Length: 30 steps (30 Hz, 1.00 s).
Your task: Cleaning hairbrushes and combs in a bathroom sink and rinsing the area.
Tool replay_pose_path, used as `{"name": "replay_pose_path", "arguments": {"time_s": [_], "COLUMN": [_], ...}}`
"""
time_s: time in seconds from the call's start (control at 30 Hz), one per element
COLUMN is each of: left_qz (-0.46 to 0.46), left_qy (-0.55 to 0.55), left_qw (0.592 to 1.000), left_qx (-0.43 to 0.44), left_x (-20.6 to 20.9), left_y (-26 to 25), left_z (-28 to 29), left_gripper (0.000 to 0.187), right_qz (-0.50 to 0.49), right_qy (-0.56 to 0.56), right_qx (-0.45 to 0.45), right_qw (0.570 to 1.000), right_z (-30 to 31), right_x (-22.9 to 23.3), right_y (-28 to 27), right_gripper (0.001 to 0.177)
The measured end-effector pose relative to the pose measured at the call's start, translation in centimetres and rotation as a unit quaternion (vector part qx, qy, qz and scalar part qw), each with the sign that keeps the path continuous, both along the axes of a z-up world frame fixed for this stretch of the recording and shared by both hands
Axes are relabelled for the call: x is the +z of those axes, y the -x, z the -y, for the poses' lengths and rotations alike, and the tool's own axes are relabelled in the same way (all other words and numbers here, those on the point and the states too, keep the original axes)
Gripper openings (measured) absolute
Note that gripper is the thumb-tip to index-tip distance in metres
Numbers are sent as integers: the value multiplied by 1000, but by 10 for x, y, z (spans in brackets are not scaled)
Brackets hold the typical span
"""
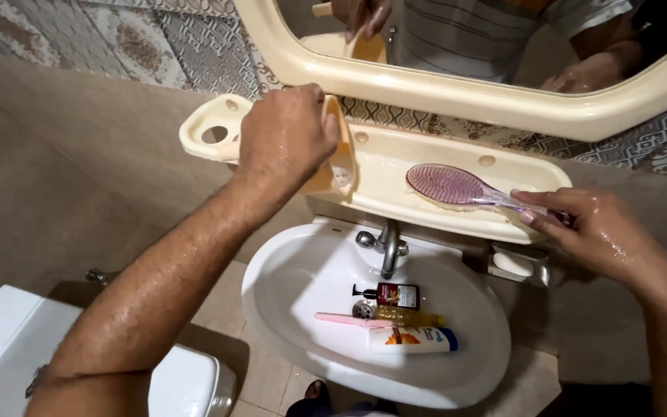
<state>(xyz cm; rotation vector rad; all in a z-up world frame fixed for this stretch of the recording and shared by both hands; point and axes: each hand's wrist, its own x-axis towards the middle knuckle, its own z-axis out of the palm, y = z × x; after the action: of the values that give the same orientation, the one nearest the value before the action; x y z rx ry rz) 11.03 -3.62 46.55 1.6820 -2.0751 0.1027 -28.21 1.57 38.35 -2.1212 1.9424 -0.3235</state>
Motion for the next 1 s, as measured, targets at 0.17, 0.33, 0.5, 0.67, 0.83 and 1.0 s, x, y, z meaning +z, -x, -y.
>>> {"name": "replay_pose_path", "arguments": {"time_s": [0.17, 0.33, 0.5, 0.67, 0.83, 1.0], "left_qz": [-34, -105, -184, -237, -273, -299], "left_qy": [42, 63, 61, 1, -21, -37], "left_qw": [999, 992, 981, 971, 962, 953], "left_qx": [-2, 1, -2, 16, 20, 23], "left_x": [-2, -11, -13, -48, -51, -56], "left_y": [-7, -33, -73, -116, -128, -147], "left_z": [3, 13, 8, 12, 3, 4], "left_gripper": [25, 30, 36, 36, 35, 34], "right_qz": [1, 44, 79, 210, 45, 78], "right_qy": [1, -35, -11, -74, 78, -185], "right_qx": [17, 21, 81, -17, 132, -58], "right_qw": [1000, 998, 993, 975, 987, 978], "right_z": [-2, 20, 15, 42, 40, 44], "right_x": [2, -31, -26, -45, -36, -4], "right_y": [-12, -66, -88, -67, -155, -147], "right_gripper": [39, 31, 36, 41, 38, 32]}}
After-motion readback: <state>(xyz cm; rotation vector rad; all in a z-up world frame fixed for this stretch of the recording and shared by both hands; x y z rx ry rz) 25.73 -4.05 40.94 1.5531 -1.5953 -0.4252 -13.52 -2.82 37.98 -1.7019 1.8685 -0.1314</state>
